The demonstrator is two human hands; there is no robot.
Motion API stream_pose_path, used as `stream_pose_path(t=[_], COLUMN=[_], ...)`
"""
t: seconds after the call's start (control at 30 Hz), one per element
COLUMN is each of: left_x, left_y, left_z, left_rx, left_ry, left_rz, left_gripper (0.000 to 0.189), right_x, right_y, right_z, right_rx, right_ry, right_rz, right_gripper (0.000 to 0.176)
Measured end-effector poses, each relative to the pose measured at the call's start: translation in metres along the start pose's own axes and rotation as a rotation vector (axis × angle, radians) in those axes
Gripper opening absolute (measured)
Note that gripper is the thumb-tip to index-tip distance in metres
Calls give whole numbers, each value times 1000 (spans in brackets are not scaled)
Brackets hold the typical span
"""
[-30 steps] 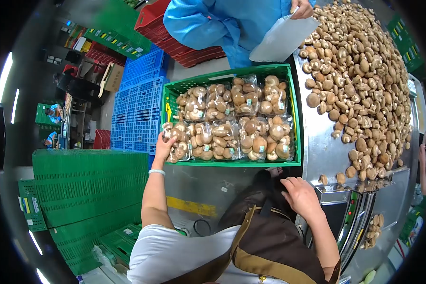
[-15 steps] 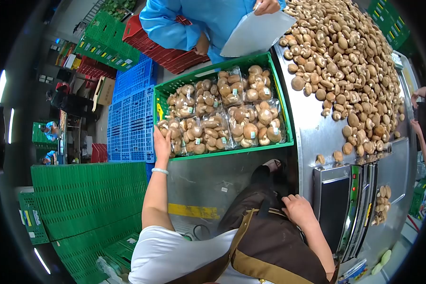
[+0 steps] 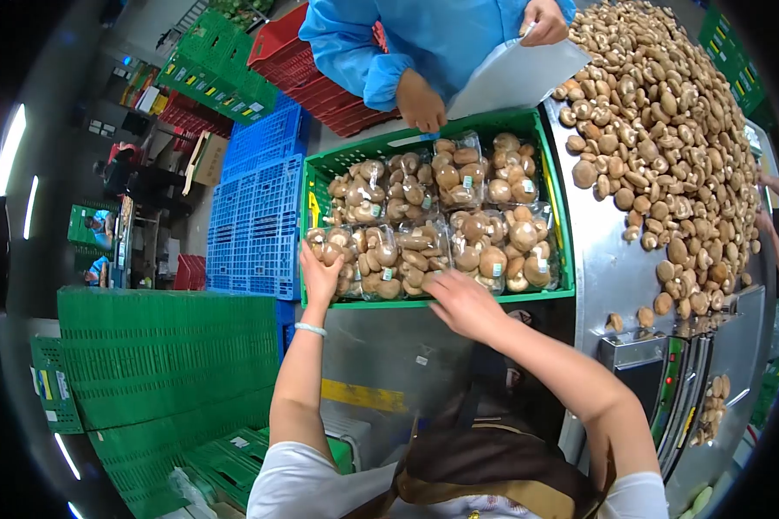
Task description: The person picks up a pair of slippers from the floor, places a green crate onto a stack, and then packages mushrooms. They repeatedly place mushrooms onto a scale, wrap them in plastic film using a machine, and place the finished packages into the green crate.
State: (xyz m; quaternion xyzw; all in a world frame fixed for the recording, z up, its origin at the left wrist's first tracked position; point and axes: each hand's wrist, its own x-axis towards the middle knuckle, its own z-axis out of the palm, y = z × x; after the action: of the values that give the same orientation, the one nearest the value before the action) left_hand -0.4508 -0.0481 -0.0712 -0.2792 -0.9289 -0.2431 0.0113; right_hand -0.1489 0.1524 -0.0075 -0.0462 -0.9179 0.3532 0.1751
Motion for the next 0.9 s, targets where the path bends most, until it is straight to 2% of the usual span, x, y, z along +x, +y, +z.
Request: stream_pose_path(t=[0.07, 0.17, 0.23, 0.33, 0.37, 0.5, 0.6, 0.63, 0.73, 0.87, 0.9], left_x=[0, 0, 3, 7, 8, 27, 29, 22, 32, 80, 91], left_y=[8, 8, 12, 8, 13, -11, -14, -14, 47, 52, 47], left_z=[-4, -11, -17, -23, -28, -8, 2, 0, -30, 24, 49], left_rx=[17, 18, 36, 43, 61, 13, 111, 294, 385, 189, 98], left_ry=[-16, -21, -2, -59, -97, -447, -392, -373, -367, -42, -72], left_rz=[-32, -25, 10, -5, 1, -134, -63, 4, 94, 353, 247], left_gripper=[103, 103, 103, 103, 99, 90, 87, 83, 71, 76, 76], right_x=[57, 117, 138, 127, 124, 105, 108, 107, 104, 104, 103], right_y=[11, 17, 31, 47, 43, 45, 44, 45, 46, 46, 47], right_z=[39, 93, 125, 139, 133, 131, 130, 130, 126, 129, 130], right_rx=[26, -84, -259, -506, -522, -664, -690, -687, -652, -734, -739], right_ry=[49, -70, -96, -169, -297, -363, -412, -411, -363, -374, -387], right_rz=[-79, -65, -78, -89, -23, -25, -7, -12, -31, -61, -62], right_gripper=[40, 41, 45, 55, 64, 66, 66, 66, 66, 68, 67])
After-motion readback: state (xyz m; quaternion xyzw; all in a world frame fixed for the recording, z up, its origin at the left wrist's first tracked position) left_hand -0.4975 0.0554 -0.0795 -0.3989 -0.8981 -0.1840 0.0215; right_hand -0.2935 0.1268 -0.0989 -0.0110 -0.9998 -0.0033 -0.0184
